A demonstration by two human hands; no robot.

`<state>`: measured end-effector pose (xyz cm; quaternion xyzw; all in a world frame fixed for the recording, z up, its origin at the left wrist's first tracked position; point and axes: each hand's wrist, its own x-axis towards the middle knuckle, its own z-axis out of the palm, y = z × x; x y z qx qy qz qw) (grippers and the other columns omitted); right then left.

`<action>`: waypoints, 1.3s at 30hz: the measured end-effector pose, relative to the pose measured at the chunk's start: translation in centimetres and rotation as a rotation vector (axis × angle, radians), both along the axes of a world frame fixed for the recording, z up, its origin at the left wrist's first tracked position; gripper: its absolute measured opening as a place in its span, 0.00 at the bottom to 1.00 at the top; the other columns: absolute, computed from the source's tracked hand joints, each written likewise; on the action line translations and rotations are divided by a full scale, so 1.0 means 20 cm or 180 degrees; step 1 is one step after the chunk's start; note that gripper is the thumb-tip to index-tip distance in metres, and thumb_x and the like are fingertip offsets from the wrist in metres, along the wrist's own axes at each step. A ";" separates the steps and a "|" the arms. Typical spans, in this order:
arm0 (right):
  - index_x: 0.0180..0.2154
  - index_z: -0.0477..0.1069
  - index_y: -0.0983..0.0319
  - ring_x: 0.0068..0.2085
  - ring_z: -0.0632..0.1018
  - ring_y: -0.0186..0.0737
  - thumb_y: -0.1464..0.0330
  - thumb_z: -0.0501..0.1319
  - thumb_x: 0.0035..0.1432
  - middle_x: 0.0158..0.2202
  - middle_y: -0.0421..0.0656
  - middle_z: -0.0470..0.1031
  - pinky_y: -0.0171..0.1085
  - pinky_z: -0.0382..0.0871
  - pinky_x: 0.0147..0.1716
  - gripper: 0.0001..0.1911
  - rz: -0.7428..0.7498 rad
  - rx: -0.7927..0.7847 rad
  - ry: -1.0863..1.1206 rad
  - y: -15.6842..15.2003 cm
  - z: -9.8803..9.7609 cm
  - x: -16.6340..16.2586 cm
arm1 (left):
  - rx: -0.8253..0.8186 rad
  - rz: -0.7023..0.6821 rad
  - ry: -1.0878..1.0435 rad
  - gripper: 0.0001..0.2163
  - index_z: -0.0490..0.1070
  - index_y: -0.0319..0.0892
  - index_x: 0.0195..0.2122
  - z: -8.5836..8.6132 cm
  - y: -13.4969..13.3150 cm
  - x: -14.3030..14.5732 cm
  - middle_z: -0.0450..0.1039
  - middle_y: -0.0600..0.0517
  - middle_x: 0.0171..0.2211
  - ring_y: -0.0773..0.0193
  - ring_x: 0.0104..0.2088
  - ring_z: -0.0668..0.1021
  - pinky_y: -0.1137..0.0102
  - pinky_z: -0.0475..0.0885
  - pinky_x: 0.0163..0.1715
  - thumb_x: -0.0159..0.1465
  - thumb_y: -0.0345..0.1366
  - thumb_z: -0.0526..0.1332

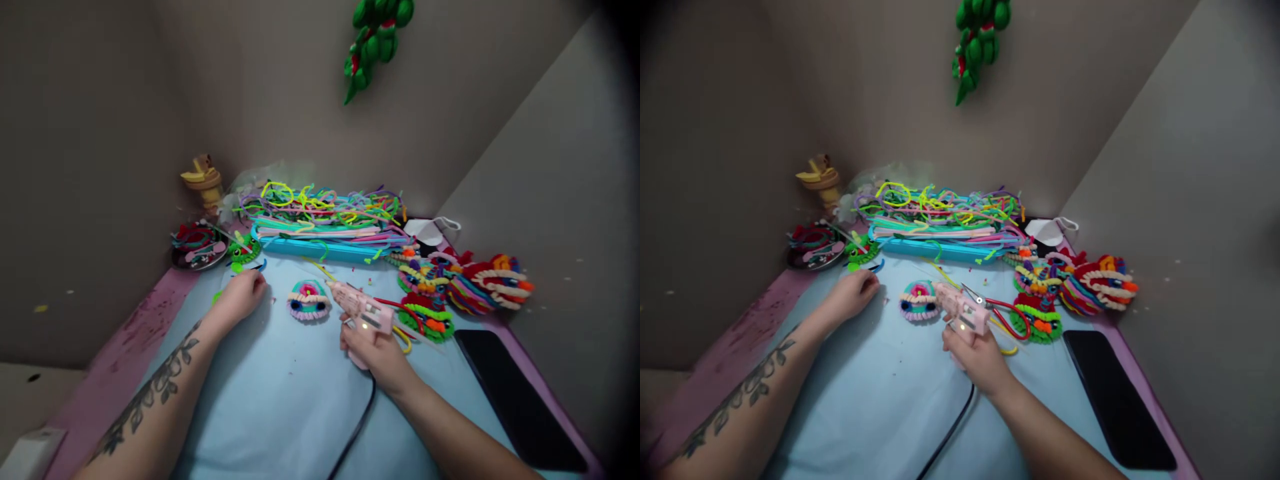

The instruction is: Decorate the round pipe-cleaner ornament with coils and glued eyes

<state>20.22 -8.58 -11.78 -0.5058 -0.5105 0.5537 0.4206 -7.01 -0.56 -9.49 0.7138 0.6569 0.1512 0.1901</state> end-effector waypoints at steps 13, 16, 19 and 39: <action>0.28 0.68 0.59 0.31 0.74 0.39 0.69 0.56 0.54 0.28 0.41 0.71 0.36 0.69 0.31 0.04 0.0475 0.1207 -0.1536 -0.01 0.06 -0.10 | -0.1133 0.0342 -0.2866 0.14 0.65 0.41 0.31 0.08 -0.16 0.14 0.54 0.60 0.19 0.73 0.19 0.55 0.76 0.50 0.18 0.57 0.47 0.59; 0.29 0.67 0.60 0.29 0.73 0.38 0.70 0.55 0.53 0.27 0.40 0.68 0.35 0.67 0.29 0.03 0.0595 0.1402 -0.1869 -0.01 0.05 -0.13 | -0.1011 0.0290 -0.2610 0.12 0.65 0.41 0.29 0.07 -0.14 0.13 0.59 0.59 0.21 0.72 0.20 0.60 0.76 0.55 0.20 0.57 0.45 0.58; 0.28 0.65 0.60 0.28 0.72 0.37 0.71 0.55 0.54 0.26 0.39 0.67 0.34 0.65 0.28 0.03 0.0605 0.1435 -0.2087 -0.01 0.04 -0.16 | -0.0877 0.0098 -0.2195 0.10 0.66 0.40 0.28 0.06 -0.14 0.13 0.63 0.56 0.23 0.69 0.24 0.65 0.75 0.59 0.23 0.57 0.43 0.56; 0.27 0.67 0.59 0.29 0.75 0.39 0.68 0.55 0.56 0.26 0.41 0.72 0.35 0.69 0.28 0.06 0.0598 0.1577 -0.2525 -0.03 0.02 -0.16 | -0.0683 -0.0048 -0.1855 0.08 0.69 0.41 0.28 0.03 -0.16 0.14 0.72 0.54 0.25 0.65 0.28 0.72 0.73 0.63 0.28 0.58 0.39 0.55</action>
